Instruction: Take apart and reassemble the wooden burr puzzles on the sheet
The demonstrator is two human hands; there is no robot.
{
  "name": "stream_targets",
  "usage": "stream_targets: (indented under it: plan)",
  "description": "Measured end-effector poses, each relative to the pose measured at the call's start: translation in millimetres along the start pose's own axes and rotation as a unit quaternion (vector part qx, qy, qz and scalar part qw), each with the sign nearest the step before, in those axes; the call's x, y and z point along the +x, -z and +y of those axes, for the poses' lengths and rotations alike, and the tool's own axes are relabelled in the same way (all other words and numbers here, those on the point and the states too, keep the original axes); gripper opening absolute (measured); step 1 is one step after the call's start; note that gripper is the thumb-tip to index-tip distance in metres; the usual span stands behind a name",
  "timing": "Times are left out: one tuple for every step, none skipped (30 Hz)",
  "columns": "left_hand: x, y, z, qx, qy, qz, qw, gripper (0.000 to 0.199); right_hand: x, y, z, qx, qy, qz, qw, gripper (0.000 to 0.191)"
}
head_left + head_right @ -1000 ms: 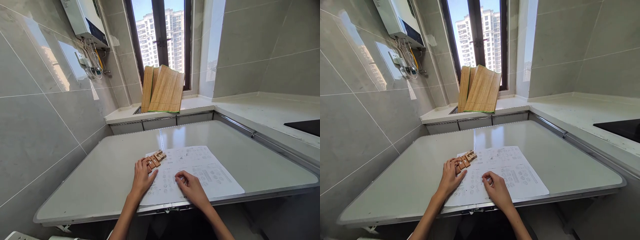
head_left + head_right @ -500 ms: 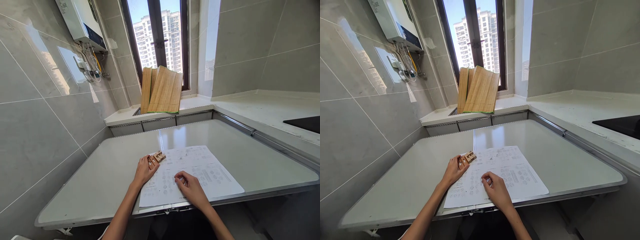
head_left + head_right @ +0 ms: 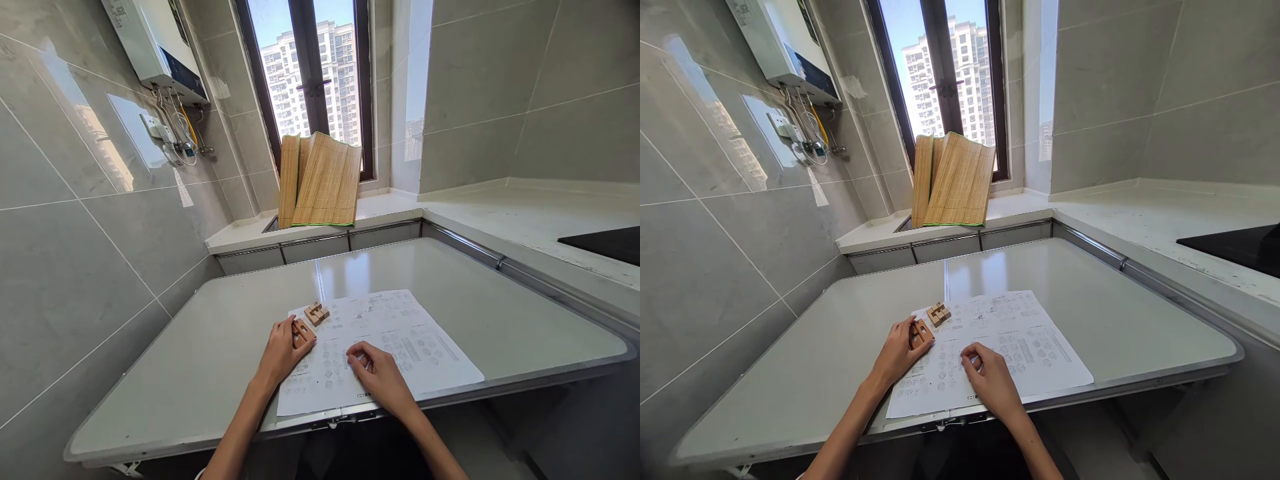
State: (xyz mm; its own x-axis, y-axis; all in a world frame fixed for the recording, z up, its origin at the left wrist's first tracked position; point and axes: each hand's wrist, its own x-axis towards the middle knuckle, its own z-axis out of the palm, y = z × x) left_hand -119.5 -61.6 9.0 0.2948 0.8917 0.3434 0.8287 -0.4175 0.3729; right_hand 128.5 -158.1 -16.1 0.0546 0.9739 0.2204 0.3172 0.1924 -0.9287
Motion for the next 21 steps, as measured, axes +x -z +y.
stream_targets:
  plan:
    - [-4, 1.9, 3, -0.004, 0.006, 0.002, 1.000, 0.073, 0, 0, 0, -0.002, 0.000, -0.001, 1.000, 0.028]
    - [-7, 3.4, 6, -0.008, 0.010, 0.003, 1.000, 0.075, 0, 0, 0, -0.003, 0.000, -0.001, 1.000, 0.028]
    - [-10, 4.5, 10, -0.014, 0.010, 0.005, 1.000, 0.075, 0, -1, 0, -0.003, 0.001, -0.001, 1.000, 0.028]
    - [-12, 5.1, 15, -0.020, 0.005, 0.004, 1.000, 0.076, 0, -1, 0, -0.002, 0.001, 0.000, 1.000, 0.028]
    - [-14, 5.2, 21, -0.027, -0.006, 0.002, 1.000, 0.076, 0, -1, 1, 0.000, 0.000, 0.001, 1.000, 0.028]
    - [-16, 4.9, 27, -0.035, -0.020, 0.000, 0.999, 0.075, 1, -1, 1, 0.003, -0.002, 0.001, 1.000, 0.029]
    - [-16, 4.1, 34, -0.042, -0.036, -0.005, 0.998, 0.076, 1, -1, 2, 0.009, -0.005, 0.002, 1.000, 0.029]
    - [-17, 2.9, 40, -0.049, -0.053, -0.012, 0.997, 0.077, 1, -1, 3, 0.016, -0.009, 0.007, 1.000, 0.030]
    - [-18, 1.4, 46, -0.055, -0.069, -0.021, 0.996, 0.078, 1, -1, 4, 0.022, -0.015, 0.017, 0.999, 0.031]
    - [-19, -0.4, 52, -0.061, -0.085, -0.031, 0.994, 0.079, 1, -2, 5, 0.029, -0.020, 0.030, 0.999, 0.031]
    - [-19, -2.3, 57, -0.065, -0.099, -0.041, 0.992, 0.080, 1, -2, 7, 0.033, -0.025, 0.047, 0.998, 0.032]
    - [-20, -4.4, 61, -0.069, -0.111, -0.050, 0.990, 0.080, 2, -3, 9, 0.035, -0.029, 0.062, 0.997, 0.032]
    - [-21, -6.5, 63, -0.071, -0.123, -0.059, 0.988, 0.081, 2, -3, 10, 0.035, -0.032, 0.074, 0.996, 0.032]
    - [-22, -8.7, 66, -0.071, -0.134, -0.068, 0.986, 0.082, 2, -4, 11, 0.033, -0.032, 0.080, 0.996, 0.031]
    - [-23, -10.8, 67, -0.069, -0.144, -0.076, 0.984, 0.082, 2, -4, 12, 0.029, -0.031, 0.082, 0.996, 0.030]
    - [-23, -12.8, 68, -0.065, -0.153, -0.083, 0.983, 0.083, 2, -4, 13, 0.024, -0.029, 0.080, 0.996, 0.029]
    - [-23, -14.6, 68, -0.061, -0.161, -0.088, 0.981, 0.083, 2, -5, 13, 0.019, -0.026, 0.077, 0.997, 0.028]
    - [-23, -16.3, 68, -0.056, -0.168, -0.093, 0.980, 0.084, 2, -5, 13, 0.013, -0.023, 0.073, 0.997, 0.026]
    - [-23, -17.8, 68, -0.052, -0.174, -0.095, 0.979, 0.084, 2, -5, 14, 0.008, -0.021, 0.071, 0.997, 0.025]
    - [-22, -19.1, 69, -0.049, -0.178, -0.096, 0.978, 0.084, 2, -5, 14, 0.004, -0.019, 0.069, 0.997, 0.025]
    - [-22, -20.2, 69, -0.048, -0.181, -0.096, 0.978, 0.083, 2, -5, 14, 0.000, -0.018, 0.067, 0.998, 0.024]
